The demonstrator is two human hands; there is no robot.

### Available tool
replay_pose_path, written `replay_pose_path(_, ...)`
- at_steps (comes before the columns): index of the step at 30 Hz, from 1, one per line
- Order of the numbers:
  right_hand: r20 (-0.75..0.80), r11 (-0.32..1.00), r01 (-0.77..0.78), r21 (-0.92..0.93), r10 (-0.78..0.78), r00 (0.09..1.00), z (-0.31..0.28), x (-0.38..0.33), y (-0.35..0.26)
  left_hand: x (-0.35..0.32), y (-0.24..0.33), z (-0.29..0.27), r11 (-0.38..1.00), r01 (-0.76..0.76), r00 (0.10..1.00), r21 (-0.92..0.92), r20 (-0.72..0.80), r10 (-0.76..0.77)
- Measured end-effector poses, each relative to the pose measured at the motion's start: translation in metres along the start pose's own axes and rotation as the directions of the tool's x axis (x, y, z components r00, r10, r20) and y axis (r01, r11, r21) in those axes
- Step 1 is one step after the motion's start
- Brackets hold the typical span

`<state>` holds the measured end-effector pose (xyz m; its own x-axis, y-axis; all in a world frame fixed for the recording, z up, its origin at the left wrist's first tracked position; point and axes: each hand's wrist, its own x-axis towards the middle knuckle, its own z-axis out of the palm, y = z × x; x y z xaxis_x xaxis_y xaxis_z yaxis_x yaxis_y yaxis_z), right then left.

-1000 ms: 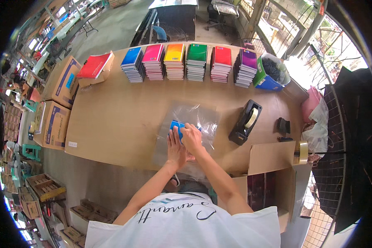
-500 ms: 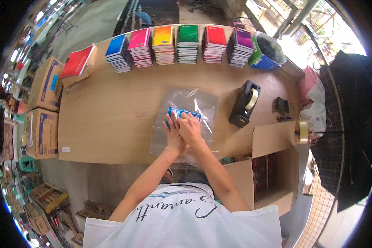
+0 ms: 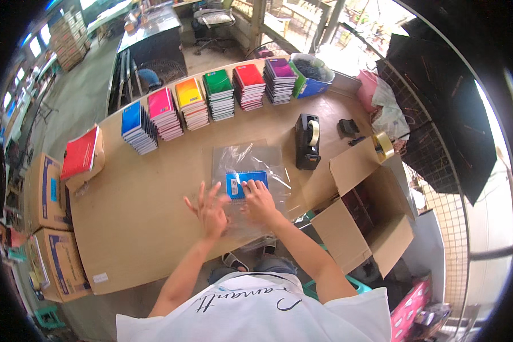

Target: The person selects several colorful notebooks from a large supply on a table, stacks them, and places the stack into a clear plastic bag. They then seal the bag using adhesive tape and place the packaged unit into a cardboard shipping box.

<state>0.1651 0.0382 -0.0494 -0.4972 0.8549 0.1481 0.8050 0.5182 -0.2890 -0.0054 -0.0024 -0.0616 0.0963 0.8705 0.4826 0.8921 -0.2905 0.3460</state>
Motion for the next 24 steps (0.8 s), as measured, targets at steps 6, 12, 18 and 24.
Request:
replay_pose_path(6, -0.214, 0.992, 0.05, -0.117, -0.074, 0.974, 0.035, 0.002, -0.003, 0.055, -0.084, 0.022, 0.98, -0.193, 0.931, -0.048, 0.306, 0.199)
replay_pose_path(12, -0.231, 0.994, -0.009, -0.108, -0.017, 0.973, 0.043, -0.007, 0.002, 0.007, -0.006, -0.005, 0.996, 0.072, 0.991, 0.047, -0.113, -0.066)
replay_pose_path(18, -0.207, 0.996, 0.064, 0.062, -0.05, 0.977, 0.029, -0.013, 0.011, 0.003, -0.024, 0.039, 0.987, -0.157, 0.967, 0.038, 0.207, 0.146)
replay_pose_path(24, -0.526, 0.979, -0.098, 0.178, 0.179, 0.832, -0.008, -0.047, 0.086, -0.002, -0.013, 0.041, 0.992, -0.098, 0.988, 0.077, 0.123, 0.088)
